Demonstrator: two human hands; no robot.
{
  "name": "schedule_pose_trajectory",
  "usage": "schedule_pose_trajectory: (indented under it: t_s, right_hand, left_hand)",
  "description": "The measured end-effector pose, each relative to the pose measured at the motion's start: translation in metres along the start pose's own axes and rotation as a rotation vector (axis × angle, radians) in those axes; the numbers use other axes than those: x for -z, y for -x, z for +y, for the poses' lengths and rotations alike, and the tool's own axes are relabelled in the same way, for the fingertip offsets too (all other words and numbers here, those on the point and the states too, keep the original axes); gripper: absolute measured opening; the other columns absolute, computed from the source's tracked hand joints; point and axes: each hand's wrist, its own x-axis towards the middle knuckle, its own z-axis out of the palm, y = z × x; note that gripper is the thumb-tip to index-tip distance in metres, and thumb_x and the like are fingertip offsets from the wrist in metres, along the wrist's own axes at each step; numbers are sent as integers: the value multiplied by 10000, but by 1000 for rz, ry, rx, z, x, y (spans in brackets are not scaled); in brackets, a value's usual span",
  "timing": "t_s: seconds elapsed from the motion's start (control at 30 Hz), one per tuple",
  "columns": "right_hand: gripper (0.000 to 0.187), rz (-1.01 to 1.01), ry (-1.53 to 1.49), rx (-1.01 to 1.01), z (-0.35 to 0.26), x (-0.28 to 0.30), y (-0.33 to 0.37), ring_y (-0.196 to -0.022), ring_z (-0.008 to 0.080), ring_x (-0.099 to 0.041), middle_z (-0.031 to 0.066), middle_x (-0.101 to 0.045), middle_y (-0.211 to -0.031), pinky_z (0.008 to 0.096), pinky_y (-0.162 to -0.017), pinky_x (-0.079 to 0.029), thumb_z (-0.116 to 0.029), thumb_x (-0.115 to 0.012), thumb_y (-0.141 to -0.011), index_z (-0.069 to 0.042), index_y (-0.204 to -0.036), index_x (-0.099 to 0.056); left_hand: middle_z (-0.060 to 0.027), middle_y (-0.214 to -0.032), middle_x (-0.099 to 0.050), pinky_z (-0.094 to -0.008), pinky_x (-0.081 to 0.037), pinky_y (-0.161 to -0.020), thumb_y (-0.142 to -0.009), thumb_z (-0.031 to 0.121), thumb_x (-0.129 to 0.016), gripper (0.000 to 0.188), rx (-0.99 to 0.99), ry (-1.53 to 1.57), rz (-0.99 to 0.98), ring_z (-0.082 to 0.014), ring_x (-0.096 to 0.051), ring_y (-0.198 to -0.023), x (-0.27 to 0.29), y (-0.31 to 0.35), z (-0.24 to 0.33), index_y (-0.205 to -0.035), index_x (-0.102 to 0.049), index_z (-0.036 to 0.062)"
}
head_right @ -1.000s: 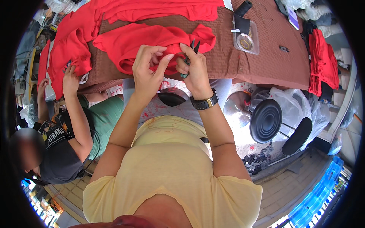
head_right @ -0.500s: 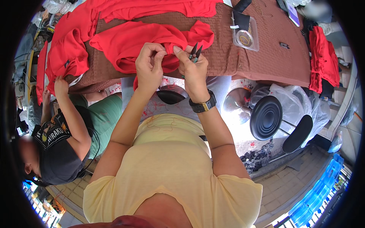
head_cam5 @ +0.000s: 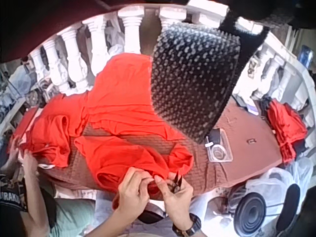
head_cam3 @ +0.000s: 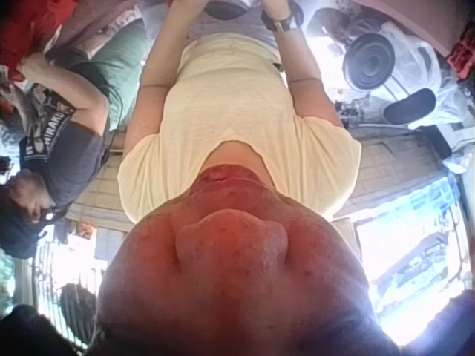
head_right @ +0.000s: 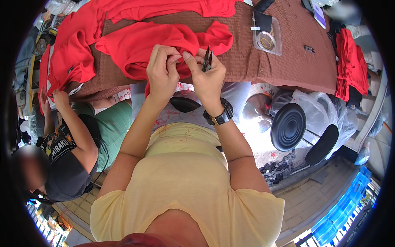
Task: The person trims threads from red garments using shears, inspects them for quality, and then records data in a notebook with a pen.
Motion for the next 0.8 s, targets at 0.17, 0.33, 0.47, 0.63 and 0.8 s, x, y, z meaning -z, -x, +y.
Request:
schedule_pose_trajectory:
  t_s: [0.17, 0.33, 0.47, 0.63, 0.8]
  right_hand:
    - [224, 27, -56, -137, -5, 2, 0, -720, 49, -594, 39, -686, -821, 199, -612, -462, -67, -781, -854, 31, -1016, -662]
    - [228, -68, 137, -95, -24, 7, 6, -686, 80, -588, 88, -663, -791, 256, -582, -443, -204, -617, -984, 20, -943, -624]
    - [394, -306, 317, -110, -37, 10, 26, -657, 184, -571, 137, -582, -719, 327, -618, -441, -281, -401, -1056, 51, -962, -591]
    - [424, -403, 225, -149, -29, 12, 25, -601, 185, -472, 103, -485, -679, 340, -586, -409, -291, -361, -1058, 56, -976, -589]
    - [412, -385, 70, -320, -24, 11, 23, -586, 105, -422, 39, -480, -711, 292, -537, -369, -322, -380, -1063, 21, -911, -550]
  left_hand:
    - [-106, -856, -486, -307, -490, -666, -951, -6, -552, 75, 316, 322, -65, -209, -576, -743, -8, 6, -5, -925, -482, -6]
    - [-26, -882, -495, -261, -483, -707, -1047, 102, -485, 138, 584, 806, -40, -94, -541, -793, -9, 7, 4, -948, -494, 6]
    - [-6, -855, -518, -245, -484, -647, -1047, 102, -488, 113, 507, 612, -91, -64, -520, -774, -8, 9, -4, -975, -510, 17]
    - [38, -846, -492, -181, -399, -606, -1048, 121, -505, 92, 643, 712, -74, -18, -442, -701, -4, 5, 13, -1002, -532, 46]
    - [53, -782, -475, -180, -339, -540, -1045, 121, -514, 86, 696, 747, -72, -7, -405, -644, -5, 5, 17, -1003, -539, 51]
